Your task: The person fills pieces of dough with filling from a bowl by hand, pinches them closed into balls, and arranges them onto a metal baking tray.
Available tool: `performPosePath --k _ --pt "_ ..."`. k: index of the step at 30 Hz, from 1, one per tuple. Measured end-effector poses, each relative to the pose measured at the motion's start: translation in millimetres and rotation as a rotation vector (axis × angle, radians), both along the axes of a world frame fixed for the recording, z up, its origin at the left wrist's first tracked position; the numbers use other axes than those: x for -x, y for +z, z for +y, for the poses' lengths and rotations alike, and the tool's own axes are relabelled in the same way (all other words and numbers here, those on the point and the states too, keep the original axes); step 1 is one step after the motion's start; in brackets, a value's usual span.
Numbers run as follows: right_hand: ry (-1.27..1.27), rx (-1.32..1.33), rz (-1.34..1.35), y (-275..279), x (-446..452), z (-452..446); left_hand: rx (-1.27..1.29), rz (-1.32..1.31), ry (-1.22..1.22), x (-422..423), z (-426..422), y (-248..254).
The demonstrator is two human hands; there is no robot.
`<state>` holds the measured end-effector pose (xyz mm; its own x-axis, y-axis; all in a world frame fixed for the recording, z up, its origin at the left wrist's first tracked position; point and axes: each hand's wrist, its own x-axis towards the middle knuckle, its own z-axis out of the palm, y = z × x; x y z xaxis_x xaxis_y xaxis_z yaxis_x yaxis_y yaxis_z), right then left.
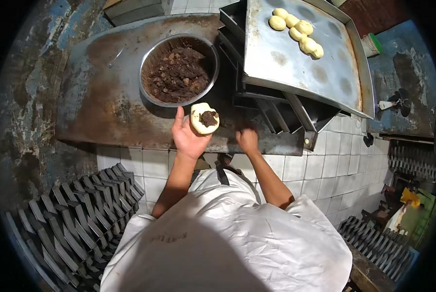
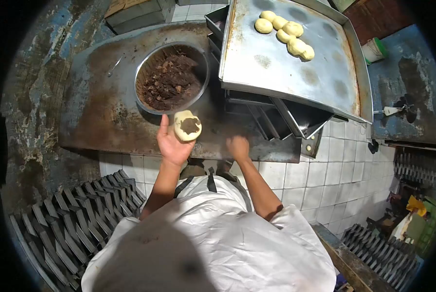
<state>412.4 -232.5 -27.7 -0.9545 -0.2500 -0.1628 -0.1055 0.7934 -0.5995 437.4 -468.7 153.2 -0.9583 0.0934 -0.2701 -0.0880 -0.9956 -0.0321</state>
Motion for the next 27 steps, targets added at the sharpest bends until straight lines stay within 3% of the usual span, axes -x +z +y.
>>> performPosePath --k 1,5,6,9,11,12,15,19,21,23,25,27 --pt "-0.055 0.092 0.041 44 8 -17 -0.021 0.073 -0.036 -3 5 -2" --pt "-0.225 1.455 -0.93 217 16 -63 0.065 0.045 -0.039 -9 32 6" --pt "-0.226 1.459 -0.925 218 13 -55 0.066 0.048 -0.044 -10 34 2" --pt "0.007 1.249 -0.927 217 16 -34 0.811 -0.037 -0.091 -10 25 -23" --pt "0.274 0.788 -0.533 213 11 -19 0.892 -0.096 -0.149 -22 23 14" --pt "0.382 0.562 -0.153 225 9 -16 1.017 -0.08 -0.247 -26 22 28" --pt "0.489 0.455 0.035 245 14 -12 1.189 -0.03 -0.362 -37 20 32" --pt "0.395 0.491 0.131 259 16 -20 1.381 0.06 -0.239 -47 14 60" --pt "0.295 0.613 0.11 268 6 -37 1.6 0.08 -0.051 -45 3 63" --pt "0.046 0.752 -0.086 283 -6 -55 1.499 0.041 0.057 -41 -3 65" --pt "0.088 0.74 -0.056 298 -18 -75 1.021 -0.125 0.347 -34 -7 69" --pt "0.188 0.762 0.162 314 -33 -100 0.982 -0.12 0.405 -35 -16 81"
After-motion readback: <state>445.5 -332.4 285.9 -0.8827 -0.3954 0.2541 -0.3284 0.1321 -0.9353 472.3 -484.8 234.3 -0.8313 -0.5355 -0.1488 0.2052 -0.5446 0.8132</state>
